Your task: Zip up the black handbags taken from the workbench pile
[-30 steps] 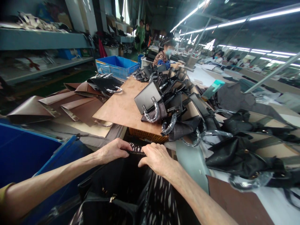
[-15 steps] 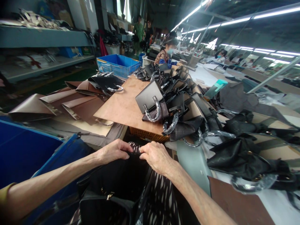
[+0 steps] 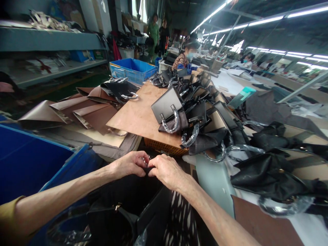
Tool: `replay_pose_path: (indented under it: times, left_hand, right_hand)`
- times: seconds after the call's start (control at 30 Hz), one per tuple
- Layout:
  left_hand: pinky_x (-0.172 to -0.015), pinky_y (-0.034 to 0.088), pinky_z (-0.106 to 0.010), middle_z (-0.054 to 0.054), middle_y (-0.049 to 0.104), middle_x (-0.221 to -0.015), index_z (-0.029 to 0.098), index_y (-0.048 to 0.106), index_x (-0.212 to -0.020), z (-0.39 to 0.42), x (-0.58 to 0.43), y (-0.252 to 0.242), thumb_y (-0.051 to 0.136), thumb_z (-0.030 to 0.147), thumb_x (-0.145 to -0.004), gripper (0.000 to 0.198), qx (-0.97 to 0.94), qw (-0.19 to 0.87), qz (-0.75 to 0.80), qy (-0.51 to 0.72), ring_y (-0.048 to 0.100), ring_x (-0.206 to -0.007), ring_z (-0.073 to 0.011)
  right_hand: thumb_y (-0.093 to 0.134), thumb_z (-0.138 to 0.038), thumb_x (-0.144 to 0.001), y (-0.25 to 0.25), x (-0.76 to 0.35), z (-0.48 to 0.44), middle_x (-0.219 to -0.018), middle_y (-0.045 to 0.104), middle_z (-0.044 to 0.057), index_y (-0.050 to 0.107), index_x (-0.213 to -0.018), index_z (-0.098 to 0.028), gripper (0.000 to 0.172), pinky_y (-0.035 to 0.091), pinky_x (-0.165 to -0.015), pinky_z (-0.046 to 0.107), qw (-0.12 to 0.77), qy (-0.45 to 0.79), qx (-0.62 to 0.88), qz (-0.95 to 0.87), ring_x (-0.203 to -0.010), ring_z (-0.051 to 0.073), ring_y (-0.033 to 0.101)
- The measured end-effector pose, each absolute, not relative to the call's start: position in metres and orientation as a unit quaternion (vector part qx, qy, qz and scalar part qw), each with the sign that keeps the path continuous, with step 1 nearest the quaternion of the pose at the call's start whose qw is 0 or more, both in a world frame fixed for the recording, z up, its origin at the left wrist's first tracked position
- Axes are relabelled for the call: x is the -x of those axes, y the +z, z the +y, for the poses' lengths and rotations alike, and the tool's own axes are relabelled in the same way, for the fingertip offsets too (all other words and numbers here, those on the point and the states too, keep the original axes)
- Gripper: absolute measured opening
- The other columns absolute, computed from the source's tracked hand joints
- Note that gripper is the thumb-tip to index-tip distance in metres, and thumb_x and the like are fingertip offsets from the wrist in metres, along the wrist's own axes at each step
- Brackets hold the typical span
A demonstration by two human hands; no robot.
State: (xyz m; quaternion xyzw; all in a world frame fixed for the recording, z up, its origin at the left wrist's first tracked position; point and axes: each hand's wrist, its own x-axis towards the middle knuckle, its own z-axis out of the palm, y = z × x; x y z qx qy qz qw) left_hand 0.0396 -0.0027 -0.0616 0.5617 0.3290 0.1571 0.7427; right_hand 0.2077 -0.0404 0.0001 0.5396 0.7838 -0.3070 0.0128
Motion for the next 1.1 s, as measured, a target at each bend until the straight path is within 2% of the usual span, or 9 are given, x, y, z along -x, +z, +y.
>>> replay_pose_path:
  times: [0.13, 0.27, 0.4, 0.57, 0.63, 0.73, 0.93, 1.1]
  left_hand:
    - [-0.051, 0.034, -0.020, 0.004, 0.060, -0.062, 0.014, 0.051, -0.081, -0.003, -0.038, -0.066, 0.066, 0.007, -0.049, 0.037, -0.525, 0.772, 0.323, 0.155, 0.050, -0.055, -0.0100]
    - [-0.052, 0.035, -0.021, 0.002, 0.061, -0.066, 0.014, 0.052, -0.083, -0.002, -0.037, -0.066, 0.068, 0.009, -0.049, 0.038, -0.534, 0.770, 0.318, 0.141, 0.052, -0.058, -0.0117]
    - [-0.060, 0.039, -0.024, 0.000, 0.062, -0.071, 0.014, 0.054, -0.085, 0.001, -0.030, -0.059, 0.074, 0.013, -0.046, 0.045, -0.553, 0.764, 0.314, 0.111, 0.054, -0.067, -0.0141]
    - [-0.071, 0.042, -0.028, -0.002, 0.063, -0.088, 0.015, 0.056, -0.094, 0.005, -0.010, -0.052, 0.078, 0.015, -0.040, 0.058, -0.548, 0.788, 0.273, 0.056, 0.055, -0.081, -0.0174]
    - [-0.071, 0.042, -0.028, -0.002, 0.063, -0.088, 0.015, 0.057, -0.093, 0.004, -0.004, -0.051, 0.078, 0.016, -0.041, 0.056, -0.539, 0.794, 0.280, 0.036, 0.055, -0.080, -0.0178]
    - [-0.069, 0.042, -0.027, -0.002, 0.063, -0.084, 0.014, 0.060, -0.092, 0.002, 0.003, -0.051, 0.077, 0.019, -0.045, 0.050, -0.511, 0.811, 0.283, 0.022, 0.055, -0.076, -0.0171]
    - [-0.063, 0.038, -0.021, -0.002, 0.063, -0.076, 0.013, 0.066, -0.090, -0.003, 0.006, -0.049, 0.064, 0.037, -0.067, 0.034, -0.550, 0.768, 0.324, 0.048, 0.051, -0.065, -0.0119]
    - [-0.048, 0.028, -0.020, 0.001, 0.055, -0.060, 0.011, 0.067, -0.086, -0.002, 0.001, -0.049, 0.062, 0.039, -0.067, 0.034, -0.555, 0.751, 0.353, 0.056, 0.038, -0.050, -0.0078]
  right_hand:
    - [0.057, -0.031, -0.071, 0.000, -0.208, -0.040, -0.059, 0.051, -0.005, 0.065, -0.068, -0.023, 0.012, 0.028, -0.056, 0.020, -0.020, -0.335, -0.549, 0.765, -0.063, 0.011, 0.045]
    - [0.055, -0.035, -0.072, 0.003, -0.206, -0.039, -0.058, 0.050, -0.005, 0.066, -0.071, -0.022, 0.017, 0.027, -0.054, 0.021, -0.010, -0.358, -0.537, 0.764, -0.060, 0.010, 0.045]
    - [0.050, -0.030, -0.075, 0.003, -0.205, -0.037, -0.055, 0.048, -0.005, 0.065, -0.070, -0.019, 0.019, 0.026, -0.053, 0.021, -0.009, -0.375, -0.519, 0.768, -0.055, 0.009, 0.043]
    - [0.050, -0.028, -0.075, -0.001, -0.206, -0.036, -0.070, 0.061, -0.003, 0.066, -0.079, -0.021, 0.018, 0.033, -0.060, 0.021, -0.023, -0.432, -0.508, 0.745, -0.068, 0.013, 0.052]
    - [0.050, -0.029, -0.076, -0.001, -0.207, -0.036, -0.075, 0.063, -0.003, 0.066, -0.083, -0.021, 0.020, 0.034, -0.062, 0.022, -0.021, -0.451, -0.505, 0.736, -0.071, 0.014, 0.053]
    - [0.050, -0.032, -0.076, -0.003, -0.209, -0.035, -0.070, 0.060, -0.004, 0.066, -0.083, -0.021, 0.021, 0.032, -0.058, 0.021, -0.011, -0.463, -0.505, 0.729, -0.065, 0.012, 0.050]
    - [0.047, -0.036, -0.078, -0.007, -0.211, -0.034, -0.057, 0.042, -0.007, 0.062, -0.074, -0.018, 0.024, 0.026, -0.051, 0.021, -0.001, -0.465, -0.504, 0.728, -0.053, 0.008, 0.036]
    - [0.045, -0.035, -0.079, -0.009, -0.210, -0.033, -0.056, 0.035, -0.007, 0.057, -0.069, -0.017, 0.024, 0.023, -0.048, 0.021, 0.010, -0.467, -0.497, 0.731, -0.051, 0.007, 0.030]
